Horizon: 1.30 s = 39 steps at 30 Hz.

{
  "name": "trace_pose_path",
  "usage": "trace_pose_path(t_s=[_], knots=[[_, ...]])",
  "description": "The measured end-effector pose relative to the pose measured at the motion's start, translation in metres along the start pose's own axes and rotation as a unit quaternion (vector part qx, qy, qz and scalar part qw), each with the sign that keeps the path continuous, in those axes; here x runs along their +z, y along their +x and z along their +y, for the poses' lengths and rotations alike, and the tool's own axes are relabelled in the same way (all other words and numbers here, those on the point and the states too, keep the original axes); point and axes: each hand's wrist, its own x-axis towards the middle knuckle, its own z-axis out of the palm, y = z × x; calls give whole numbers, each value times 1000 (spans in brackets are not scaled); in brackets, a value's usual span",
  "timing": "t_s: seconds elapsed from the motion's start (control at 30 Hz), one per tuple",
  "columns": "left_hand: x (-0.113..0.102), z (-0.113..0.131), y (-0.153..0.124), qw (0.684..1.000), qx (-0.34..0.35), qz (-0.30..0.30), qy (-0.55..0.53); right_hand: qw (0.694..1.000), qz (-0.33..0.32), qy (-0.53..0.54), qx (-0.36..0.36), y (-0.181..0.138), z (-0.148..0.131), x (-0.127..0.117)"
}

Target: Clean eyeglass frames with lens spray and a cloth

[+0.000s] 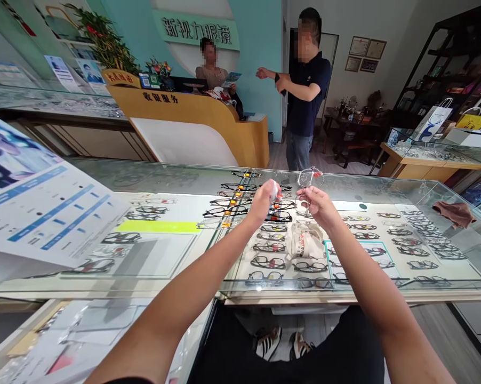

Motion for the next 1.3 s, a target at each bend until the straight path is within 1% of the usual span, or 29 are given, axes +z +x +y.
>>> trace_pose_path(t_s=[0.03, 0.07, 0.1, 0.13, 0.17, 0.2, 0.27, 0.33, 0.37, 0.43, 0.5, 0.57, 0.6, 0.67, 0.73, 0.83, 1.03, 1.17, 1.3], knots=[[2, -1, -4, 996, 43, -24, 71, 1000, -4, -5, 0, 0, 1, 1], [4, -3, -7, 985, 86, -44, 142, 1000, -9, -10, 1, -1, 3, 2], [5, -5, -10, 970, 123, -56, 201, 1000, -13, -14, 1, -1, 5, 2], [6, -6, -10, 959, 145, -60, 234, 1000, -17, -15, 2, -1, 6, 2], [6, -8, -9, 958, 149, -57, 237, 1000, -19, -13, 3, -1, 7, 2], [4, -9, -5, 968, 132, -47, 210, 1000, -19, -10, 4, 0, 8, 1], [-6, -11, 8, 992, 63, -12, 107, 1000, -18, 4, 5, 2, 8, -1], [-22, -11, 27, 999, 4, 52, 13, 1000, -16, 24, 7, 4, 8, -5], [-33, -10, 36, 995, -6, 99, -14, 999, -15, 34, 8, 5, 7, -6], [-58, -9, 53, 978, -4, 204, -41, 998, -10, 54, 12, 6, 6, -8], [-86, -8, 66, 949, -11, 314, -34, 998, -6, 68, 15, 7, 4, -10], [-114, -9, 75, 910, -49, 413, 11, 997, -7, 72, 13, 7, 3, -12], [-127, -9, 77, 890, -75, 448, 35, 997, -9, 71, 10, 7, 3, -12], [-150, -11, 79, 862, -116, 489, 70, 998, -11, 68, 6, 7, 2, -13], [-166, -12, 79, 849, -134, 505, 84, 998, -10, 68, 8, 7, 2, -13], [-178, -16, 78, 843, -151, 507, 97, 998, -9, 66, 14, 8, 3, -14], [-177, -22, 76, 854, -205, 461, 126, 998, -5, 53, 15, 8, 4, -14], [-176, -19, 73, 848, -229, 458, 133, 998, -11, 53, 14, 7, 2, -14], [-172, -16, 69, 842, -232, 467, 136, 998, -9, 59, 15, 7, 1, -13]])
